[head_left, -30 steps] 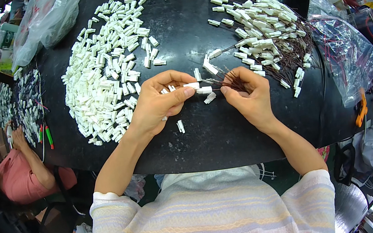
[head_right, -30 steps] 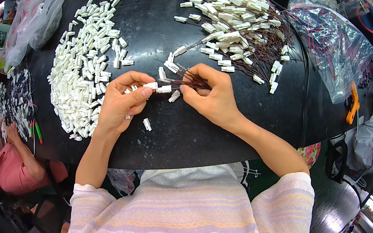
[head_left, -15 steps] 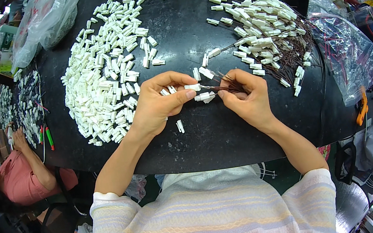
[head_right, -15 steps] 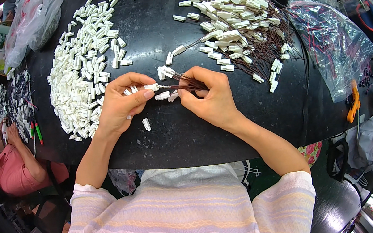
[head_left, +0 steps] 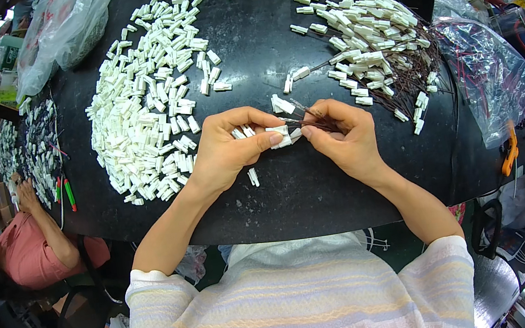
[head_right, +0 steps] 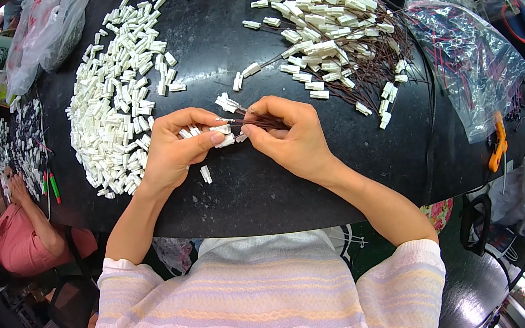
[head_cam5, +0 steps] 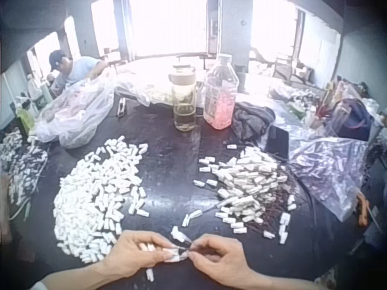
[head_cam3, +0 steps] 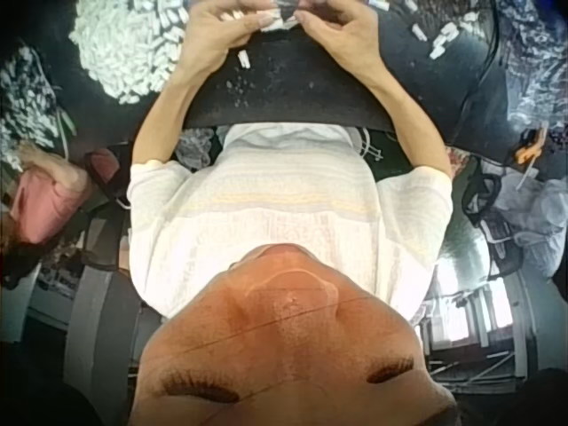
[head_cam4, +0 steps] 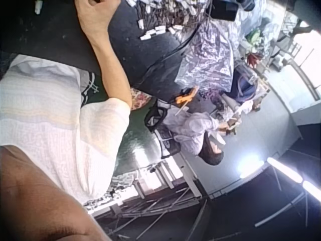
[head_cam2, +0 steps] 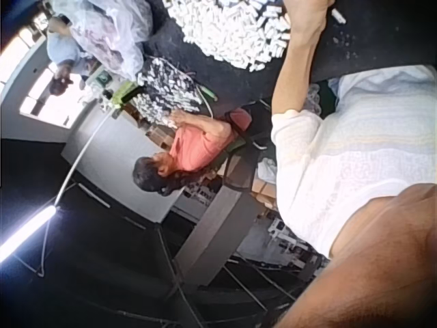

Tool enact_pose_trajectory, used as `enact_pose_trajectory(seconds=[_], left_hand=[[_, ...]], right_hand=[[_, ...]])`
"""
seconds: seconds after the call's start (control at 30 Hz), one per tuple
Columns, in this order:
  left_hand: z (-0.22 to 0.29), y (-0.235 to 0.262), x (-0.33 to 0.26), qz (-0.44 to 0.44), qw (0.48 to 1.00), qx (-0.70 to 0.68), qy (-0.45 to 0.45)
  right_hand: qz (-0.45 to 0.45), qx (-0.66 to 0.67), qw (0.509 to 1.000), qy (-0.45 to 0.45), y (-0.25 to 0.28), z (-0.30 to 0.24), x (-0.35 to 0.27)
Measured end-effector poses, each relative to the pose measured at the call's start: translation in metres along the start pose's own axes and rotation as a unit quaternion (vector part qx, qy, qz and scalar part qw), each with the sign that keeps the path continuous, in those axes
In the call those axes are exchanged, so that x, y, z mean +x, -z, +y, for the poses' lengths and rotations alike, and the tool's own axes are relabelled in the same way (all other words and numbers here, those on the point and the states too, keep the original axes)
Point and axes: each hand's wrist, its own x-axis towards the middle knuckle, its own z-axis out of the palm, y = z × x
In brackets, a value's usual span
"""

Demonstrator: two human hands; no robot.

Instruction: The person inserts wiring components into small white plastic housings by hand.

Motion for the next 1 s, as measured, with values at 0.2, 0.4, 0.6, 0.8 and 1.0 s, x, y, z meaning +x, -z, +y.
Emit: enact_pose_trajectory(seconds=[0.2,0.4,0.6,0.8,1.0], left_hand=[[-0.003,0.000,0.000,-0.003,0.997,0.067,-0.034],[0.002,0.004,0.002,-0.054,0.998,-0.032,-0.004],[0.008,0.010,0.010,-0.039,0.911,-0.392,0.117],[0.010,0.005,0.007,-0.025,0.935,-0.334,0.121],[0.004,0.008,0.006,0.014,0.961,-0.249,0.118]], right_hand=[[-0.047,-0.060,0.997,0.016,0.001,-0.003,0.002],[-0.062,-0.100,0.991,0.056,0.004,-0.005,0.002],[0.113,0.031,0.993,0.008,0.014,-0.004,0.009],[0.108,-0.023,0.994,-0.010,0.014,-0.005,0.008],[0.075,-0.019,0.997,0.000,0.009,0.002,0.006]])
